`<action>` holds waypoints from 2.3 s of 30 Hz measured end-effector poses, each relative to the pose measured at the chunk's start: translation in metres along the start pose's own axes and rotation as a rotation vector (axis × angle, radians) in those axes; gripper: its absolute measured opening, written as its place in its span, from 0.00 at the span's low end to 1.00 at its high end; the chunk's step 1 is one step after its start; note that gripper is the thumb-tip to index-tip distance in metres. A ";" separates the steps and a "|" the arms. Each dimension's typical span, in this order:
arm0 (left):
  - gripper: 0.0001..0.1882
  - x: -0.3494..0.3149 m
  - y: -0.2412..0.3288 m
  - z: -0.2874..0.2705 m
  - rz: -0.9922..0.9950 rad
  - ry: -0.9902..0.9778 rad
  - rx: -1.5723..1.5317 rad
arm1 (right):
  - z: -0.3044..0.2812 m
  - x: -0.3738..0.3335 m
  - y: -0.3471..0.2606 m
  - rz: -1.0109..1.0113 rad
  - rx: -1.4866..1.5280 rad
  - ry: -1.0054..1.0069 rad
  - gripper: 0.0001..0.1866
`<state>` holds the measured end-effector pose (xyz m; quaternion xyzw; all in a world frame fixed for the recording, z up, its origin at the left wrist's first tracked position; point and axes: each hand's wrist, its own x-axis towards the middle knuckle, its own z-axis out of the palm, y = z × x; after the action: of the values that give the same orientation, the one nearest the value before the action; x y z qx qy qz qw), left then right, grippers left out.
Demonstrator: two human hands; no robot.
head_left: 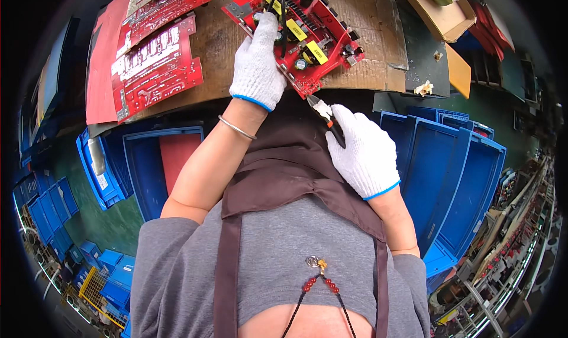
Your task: Snip excess component leads and clean the surface of printed circuit boards.
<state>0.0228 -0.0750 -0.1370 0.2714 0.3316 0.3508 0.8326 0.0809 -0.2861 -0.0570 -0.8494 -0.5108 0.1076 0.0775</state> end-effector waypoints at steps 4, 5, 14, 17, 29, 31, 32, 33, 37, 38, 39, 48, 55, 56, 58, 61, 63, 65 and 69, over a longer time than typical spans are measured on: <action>0.22 -0.004 0.002 0.006 -0.032 0.014 -0.094 | 0.002 -0.004 -0.002 -0.048 0.028 -0.096 0.20; 0.22 -0.004 0.002 0.006 -0.058 0.016 -0.121 | 0.001 -0.007 -0.001 -0.091 0.056 -0.171 0.20; 0.21 -0.007 0.008 0.009 -0.043 -0.005 -0.135 | -0.010 -0.007 0.003 -0.026 0.096 -0.044 0.20; 0.21 -0.005 0.006 0.009 -0.041 -0.010 -0.150 | -0.005 0.000 -0.001 -0.006 0.065 -0.028 0.19; 0.20 -0.003 0.008 0.008 -0.059 -0.024 -0.198 | -0.008 -0.005 -0.002 -0.063 0.080 -0.034 0.22; 0.20 0.002 0.004 0.006 -0.050 -0.011 -0.174 | -0.007 -0.004 -0.003 -0.041 0.067 -0.050 0.22; 0.21 0.004 0.003 0.006 -0.061 0.009 -0.172 | -0.006 -0.004 -0.003 -0.040 0.061 -0.015 0.22; 0.21 0.003 0.002 0.004 -0.059 0.009 -0.172 | -0.005 -0.004 -0.003 -0.039 0.056 0.021 0.22; 0.20 -0.002 0.004 0.004 -0.045 -0.008 -0.176 | -0.005 -0.005 -0.006 -0.019 0.054 0.022 0.22; 0.20 -0.003 0.003 0.004 -0.045 -0.021 -0.180 | -0.003 -0.004 -0.006 -0.001 0.037 0.003 0.22; 0.20 -0.006 0.002 0.004 -0.047 -0.022 -0.180 | -0.002 -0.005 -0.006 0.017 0.020 -0.017 0.22; 0.23 -0.002 0.004 0.007 -0.049 0.004 -0.108 | -0.011 -0.006 0.002 -0.075 0.164 -0.052 0.23; 0.24 -0.001 0.011 0.004 -0.096 -0.085 -0.189 | -0.018 -0.012 0.023 0.088 0.390 -0.006 0.25; 0.24 -0.004 0.014 0.005 -0.116 -0.086 -0.194 | -0.018 -0.014 0.025 0.128 0.418 0.010 0.25; 0.23 -0.012 0.019 0.008 -0.141 -0.090 -0.188 | -0.021 -0.018 0.030 0.147 0.444 0.078 0.25; 0.20 -0.020 0.026 0.015 -0.070 -0.032 -0.064 | -0.009 -0.023 0.051 0.106 0.456 0.213 0.23; 0.18 -0.024 0.029 0.022 -0.036 -0.045 -0.020 | -0.021 -0.021 0.054 0.224 0.523 0.158 0.22; 0.14 -0.028 0.037 0.024 -0.003 -0.082 0.012 | -0.028 -0.016 0.052 0.298 0.537 0.153 0.21; 0.11 -0.028 0.059 0.027 0.192 -0.257 0.427 | -0.030 0.002 0.059 0.274 0.704 0.252 0.20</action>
<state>0.0040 -0.0667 -0.0694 0.5133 0.2624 0.3130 0.7548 0.1398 -0.3125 -0.0424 -0.8378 -0.3113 0.1805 0.4108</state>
